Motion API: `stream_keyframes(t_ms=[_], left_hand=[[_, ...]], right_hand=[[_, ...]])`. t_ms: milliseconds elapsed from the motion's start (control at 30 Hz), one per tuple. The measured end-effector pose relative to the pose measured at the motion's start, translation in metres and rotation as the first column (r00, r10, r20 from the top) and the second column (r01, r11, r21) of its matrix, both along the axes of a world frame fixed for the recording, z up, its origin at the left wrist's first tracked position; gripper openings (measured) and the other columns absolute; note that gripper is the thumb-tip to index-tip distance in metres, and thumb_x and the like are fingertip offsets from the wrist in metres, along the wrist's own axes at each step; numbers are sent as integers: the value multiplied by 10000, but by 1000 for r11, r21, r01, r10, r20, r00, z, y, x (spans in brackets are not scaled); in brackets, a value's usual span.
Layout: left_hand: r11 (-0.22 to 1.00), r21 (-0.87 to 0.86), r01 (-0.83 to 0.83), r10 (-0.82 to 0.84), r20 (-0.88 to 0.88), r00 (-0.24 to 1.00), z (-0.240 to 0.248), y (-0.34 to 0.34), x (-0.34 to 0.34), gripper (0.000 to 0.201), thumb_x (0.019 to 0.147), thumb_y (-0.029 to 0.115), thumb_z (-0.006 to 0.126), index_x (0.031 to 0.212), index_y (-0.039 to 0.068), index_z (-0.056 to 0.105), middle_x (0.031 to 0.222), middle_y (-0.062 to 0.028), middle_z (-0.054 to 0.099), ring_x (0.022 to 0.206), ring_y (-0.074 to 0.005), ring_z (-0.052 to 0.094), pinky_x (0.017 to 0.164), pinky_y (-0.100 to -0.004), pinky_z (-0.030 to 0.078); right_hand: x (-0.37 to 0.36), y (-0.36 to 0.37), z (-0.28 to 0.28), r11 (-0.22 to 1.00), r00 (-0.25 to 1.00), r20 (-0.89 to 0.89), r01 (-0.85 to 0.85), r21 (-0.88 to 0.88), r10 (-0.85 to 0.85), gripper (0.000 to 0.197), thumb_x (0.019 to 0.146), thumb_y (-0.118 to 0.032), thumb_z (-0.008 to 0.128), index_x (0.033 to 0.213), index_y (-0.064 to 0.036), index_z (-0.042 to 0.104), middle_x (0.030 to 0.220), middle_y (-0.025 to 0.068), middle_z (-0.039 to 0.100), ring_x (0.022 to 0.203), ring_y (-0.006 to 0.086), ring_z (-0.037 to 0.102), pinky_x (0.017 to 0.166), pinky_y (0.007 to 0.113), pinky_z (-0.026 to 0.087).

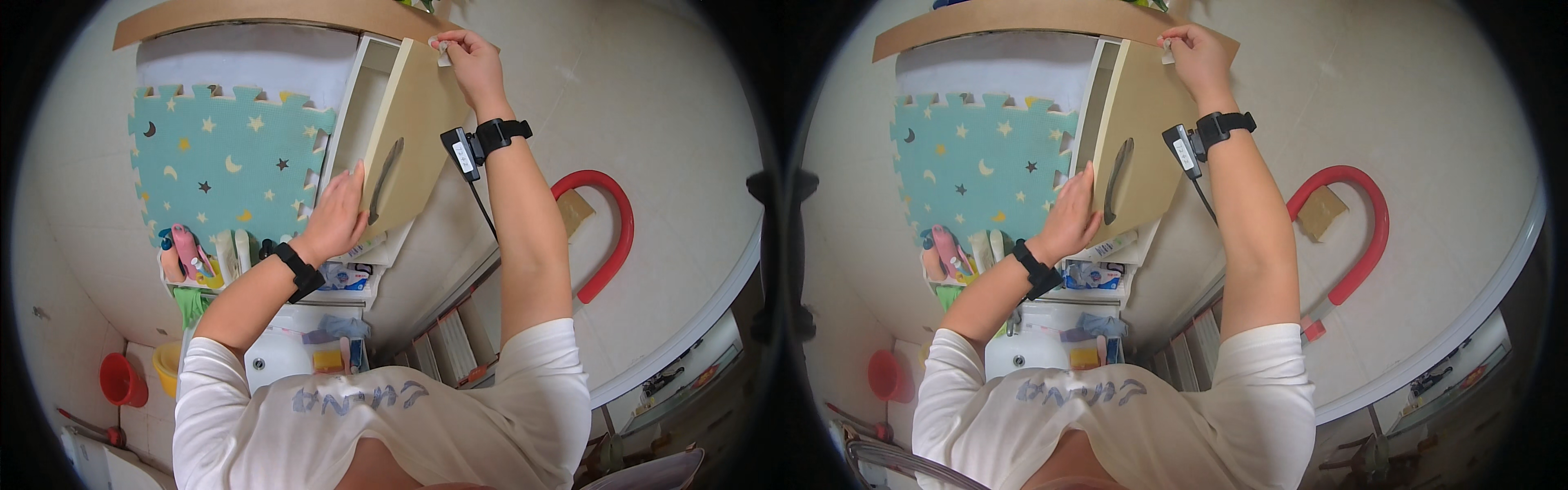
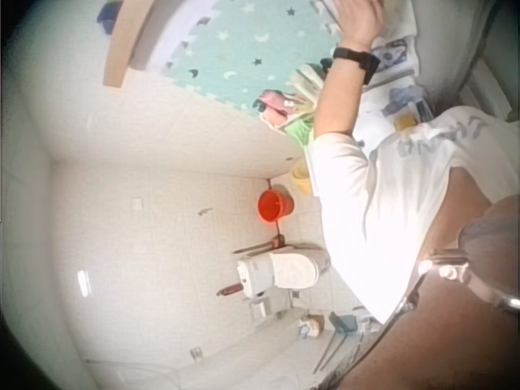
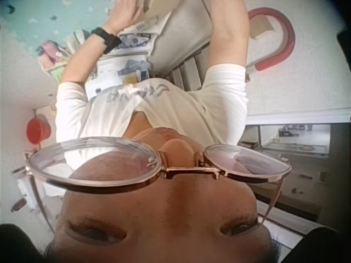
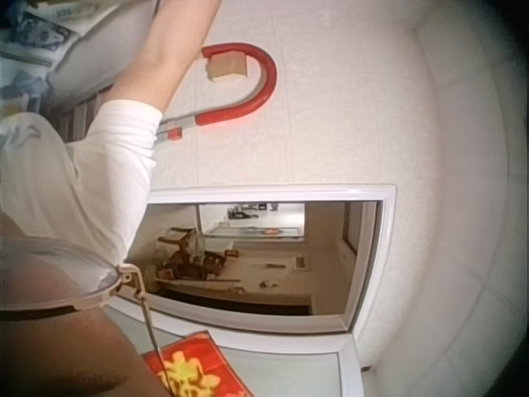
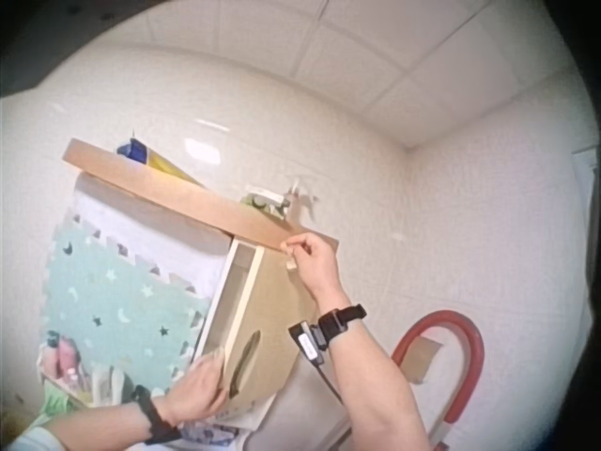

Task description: The person wipes the inside of a bathroom cabinet with a white cloth, removes and replaces several bottles, and cleans the cabinet door and handle. The person then closes the cabinet.

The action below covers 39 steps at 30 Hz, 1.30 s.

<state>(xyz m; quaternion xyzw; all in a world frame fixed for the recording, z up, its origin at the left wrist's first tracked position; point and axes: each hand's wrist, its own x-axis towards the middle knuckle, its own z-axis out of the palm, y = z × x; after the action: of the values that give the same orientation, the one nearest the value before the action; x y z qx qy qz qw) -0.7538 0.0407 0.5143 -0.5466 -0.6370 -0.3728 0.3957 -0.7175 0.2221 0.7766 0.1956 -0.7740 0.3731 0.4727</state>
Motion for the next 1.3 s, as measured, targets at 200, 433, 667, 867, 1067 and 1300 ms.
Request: stream_keyframes(t_ms=[200, 433, 667, 867, 1067, 1300], left_hand=[[1000, -12, -9, 9, 18, 1000, 1, -1, 1, 818, 805, 41, 603, 1454, -117, 130, 1372, -312, 388, 1260, -467, 395, 1086, -483, 315], [999, -37, -24, 26, 50, 998, 3, -2, 4, 817, 815, 57, 593, 1455, -117, 117, 1372, -314, 389, 1269, -472, 387, 1097, -479, 305], [999, -23, -35, 35, 31, 999, 3, -2, 5, 814, 813, 58, 593, 1453, -118, 122, 1333, -311, 421, 1246, -475, 409, 1100, -485, 299], [999, -26, -45, 45, -1, 999, 6, -3, 4, 821, 799, 53, 601, 1450, -118, 131, 1291, -287, 458, 1212, -394, 462, 1111, -473, 291], [995, -31, -98, 98, 10, 995, 5, -6, 0, 841, 792, 70, 621, 1458, -100, 137, 1228, -254, 515, 1175, -364, 503, 1101, -476, 304], [993, -27, -113, 116, 136, 984, 9, -14, -4, 839, 789, 109, 655, 1472, -47, 193, 1164, -212, 573, 1086, -354, 545, 1055, -447, 350]], right_hand=[[3, -13, 0, 998, 998, -13, -60, 10, 61, 161, 901, 14, 499, 970, 20, 644, 926, 81, 710, 861, 125, 658, 787, 242, 512], [3, -24, 1, 992, 991, 41, -124, -2, 124, 127, 915, -6, 560, 1016, 15, 633, 1005, 112, 702, 943, 157, 667, 845, 253, 514], [5, -39, 1, 979, 979, 1, -204, 20, 204, 138, 905, 21, 520, 981, 20, 634, 965, 111, 706, 894, 150, 669, 806, 251, 522], [14, -48, -3, 967, 966, -50, -255, -4, 255, 154, 902, 20, 499, 981, 32, 632, 969, 113, 704, 882, 148, 667, 798, 264, 523], [31, -49, -14, 846, 859, -96, -512, -147, 503, 174, 915, 12, 487, 1046, 17, 600, 1024, 129, 685, 961, 173, 641, 872, 281, 500], [49, -33, -22, 764, 811, -135, -582, -280, 569, 176, 924, -8, 476, 1089, 1, 537, 1067, 152, 665, 990, 200, 633, 891, 311, 506]])
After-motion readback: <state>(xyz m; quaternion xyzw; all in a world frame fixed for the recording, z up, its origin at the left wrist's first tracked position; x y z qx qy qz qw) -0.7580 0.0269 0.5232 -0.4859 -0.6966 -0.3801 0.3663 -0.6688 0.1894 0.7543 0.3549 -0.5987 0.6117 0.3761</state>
